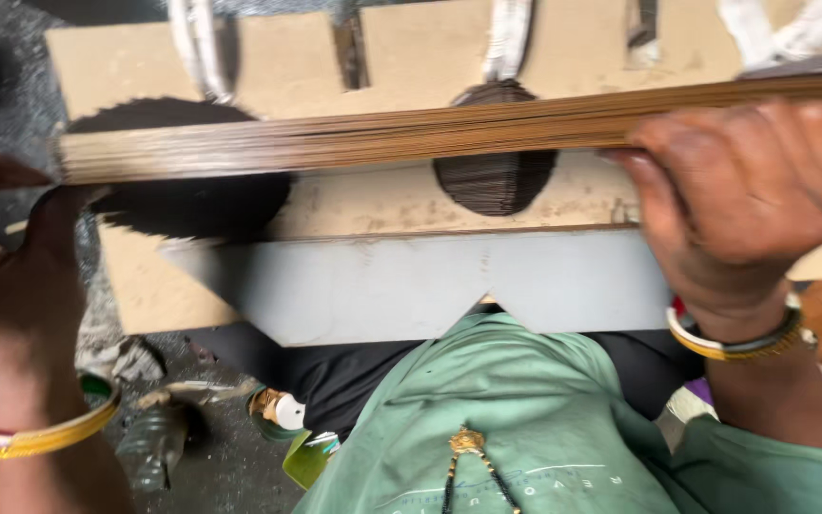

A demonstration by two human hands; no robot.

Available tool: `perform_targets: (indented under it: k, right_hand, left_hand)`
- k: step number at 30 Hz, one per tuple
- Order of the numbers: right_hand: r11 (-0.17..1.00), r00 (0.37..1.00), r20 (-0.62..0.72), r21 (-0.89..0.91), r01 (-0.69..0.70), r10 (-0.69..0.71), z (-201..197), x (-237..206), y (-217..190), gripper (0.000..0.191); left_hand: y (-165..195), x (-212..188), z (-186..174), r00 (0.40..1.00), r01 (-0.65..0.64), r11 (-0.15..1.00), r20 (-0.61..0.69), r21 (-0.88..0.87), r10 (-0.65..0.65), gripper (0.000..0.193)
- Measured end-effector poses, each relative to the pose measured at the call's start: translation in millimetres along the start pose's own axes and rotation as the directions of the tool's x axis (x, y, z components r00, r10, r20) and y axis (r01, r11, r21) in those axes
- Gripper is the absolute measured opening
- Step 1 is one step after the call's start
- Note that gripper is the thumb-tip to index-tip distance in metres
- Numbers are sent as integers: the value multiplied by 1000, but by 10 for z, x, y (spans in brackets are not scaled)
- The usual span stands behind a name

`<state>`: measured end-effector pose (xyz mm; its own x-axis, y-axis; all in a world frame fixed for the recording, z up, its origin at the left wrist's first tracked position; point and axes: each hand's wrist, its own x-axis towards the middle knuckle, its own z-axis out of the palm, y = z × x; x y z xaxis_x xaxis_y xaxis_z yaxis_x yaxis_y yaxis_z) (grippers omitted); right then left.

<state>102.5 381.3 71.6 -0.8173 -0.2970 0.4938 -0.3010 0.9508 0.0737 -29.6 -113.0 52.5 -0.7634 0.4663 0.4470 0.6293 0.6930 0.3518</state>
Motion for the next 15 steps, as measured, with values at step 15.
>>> perform_targets:
  k: [15]
  right_hand:
    - [992,992,-58,62,-107,111,44,24,-23,29]
  left_hand:
    - [1546,928,709,950,-262,964,188,47,249,31]
